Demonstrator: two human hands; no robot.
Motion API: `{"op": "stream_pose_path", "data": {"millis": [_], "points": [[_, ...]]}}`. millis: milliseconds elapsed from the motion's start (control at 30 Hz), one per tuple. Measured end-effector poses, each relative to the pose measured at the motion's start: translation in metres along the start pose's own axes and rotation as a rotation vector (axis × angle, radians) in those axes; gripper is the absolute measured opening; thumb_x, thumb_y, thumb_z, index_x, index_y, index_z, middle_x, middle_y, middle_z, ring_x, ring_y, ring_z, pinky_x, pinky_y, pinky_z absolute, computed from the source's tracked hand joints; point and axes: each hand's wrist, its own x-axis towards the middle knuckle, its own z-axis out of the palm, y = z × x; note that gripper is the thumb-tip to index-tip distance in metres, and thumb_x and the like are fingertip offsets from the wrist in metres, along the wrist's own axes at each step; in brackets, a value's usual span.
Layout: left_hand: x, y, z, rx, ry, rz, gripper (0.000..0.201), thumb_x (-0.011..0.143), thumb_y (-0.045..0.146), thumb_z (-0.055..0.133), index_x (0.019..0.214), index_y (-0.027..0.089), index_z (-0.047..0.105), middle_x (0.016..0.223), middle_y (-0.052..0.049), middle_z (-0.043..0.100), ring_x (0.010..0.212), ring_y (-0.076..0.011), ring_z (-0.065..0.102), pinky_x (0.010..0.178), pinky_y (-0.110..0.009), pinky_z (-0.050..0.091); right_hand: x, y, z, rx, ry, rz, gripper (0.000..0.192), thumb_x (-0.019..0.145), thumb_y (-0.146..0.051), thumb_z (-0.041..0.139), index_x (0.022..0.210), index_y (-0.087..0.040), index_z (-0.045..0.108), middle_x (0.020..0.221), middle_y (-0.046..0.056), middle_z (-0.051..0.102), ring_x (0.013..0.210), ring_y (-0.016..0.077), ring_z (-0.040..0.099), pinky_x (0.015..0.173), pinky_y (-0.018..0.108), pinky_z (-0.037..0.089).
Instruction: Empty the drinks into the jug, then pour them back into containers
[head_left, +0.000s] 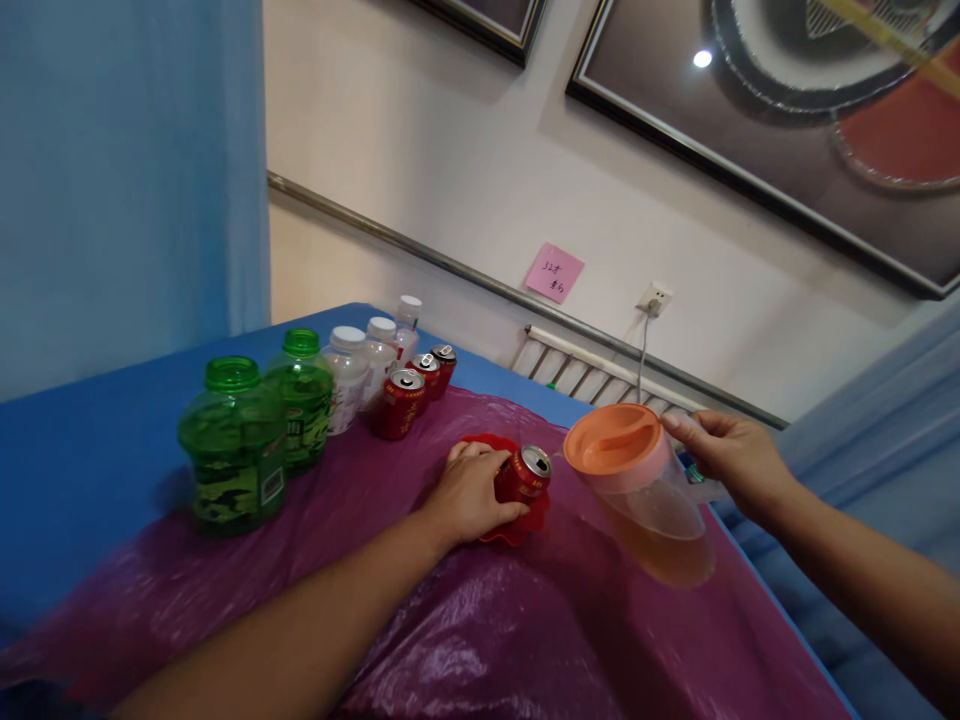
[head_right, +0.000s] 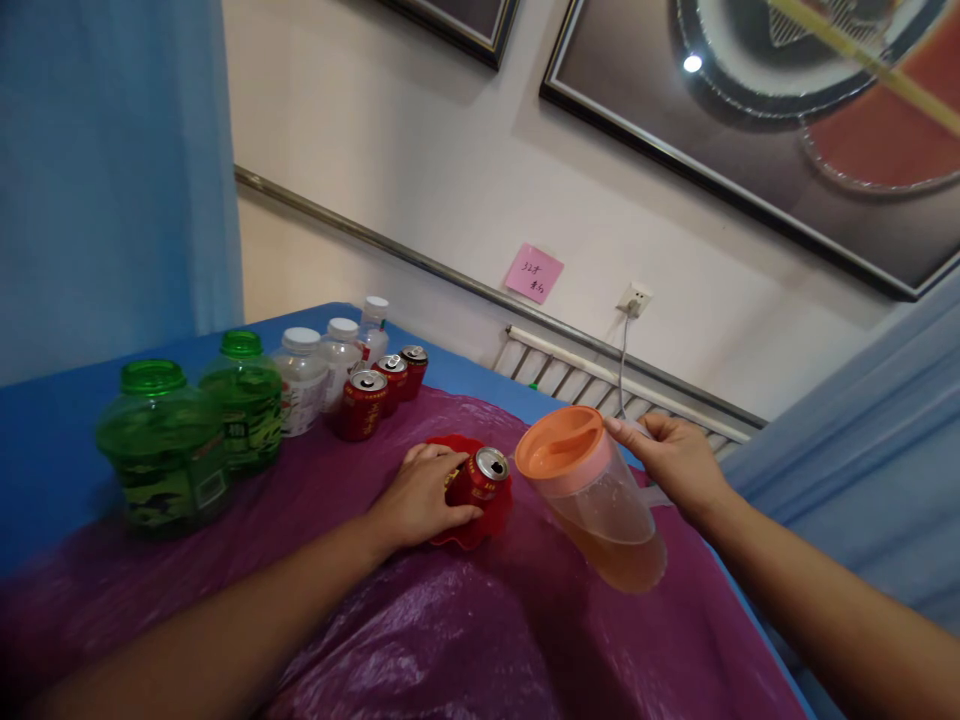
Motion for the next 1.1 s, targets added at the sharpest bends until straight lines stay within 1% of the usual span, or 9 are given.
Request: {"op": "stream_pose_path", "data": {"millis": [300,733,1100], "points": [[-0.0006,-0.0006,0.0002,0.005,0.002,0.012,0.052,0.065,0.052,0.085,0.106,0.023,0.071,0.109,-0.009,0.072,0.114,-0.0355,0.061,0.106,-0.049,0.038,-0.0007,0.0024,0.0006,-0.020,-0.026,-0.010,0.064,0.071,-0.075,0.073,0.052,-0.022,0.042,0.047,-0.006,0.036,0.045,0.0091,0.033,0.043,0.025,0.024],[-0.0008,0.0019,-0.0012,-0.005,-0.003,0.001,0.050,0.064,0.051,0.085,0.103,0.022,0.072,0.109,-0.010,0.070,0.113,-0.0349,0.061,0.106,-0.049,0.038,0.0002,0.0069,-0.0008,-0.077,0.002,-0.012,0.066,0.071,-0.077,0.072,0.050,-0.022,0.041,0.044,-0.005,0.037,0.044,0.0089,0.032,0.043,0.024,0.023],[-0.0011,0.0005,-0.0005,-0.007,0.025,0.013,0.048,0.064,0.052,0.084,0.101,0.023,0.072,0.107,-0.009,0.071,0.110,-0.0346,0.062,0.103,-0.048,0.041,-0.0016,0.0023,-0.0003,-0.012,0.002,0.003,0.066,0.066,-0.078,0.074,0.050,-0.022,0.042,0.045,-0.006,0.036,0.044,0.0083,0.033,0.042,0.023,0.024]]}}
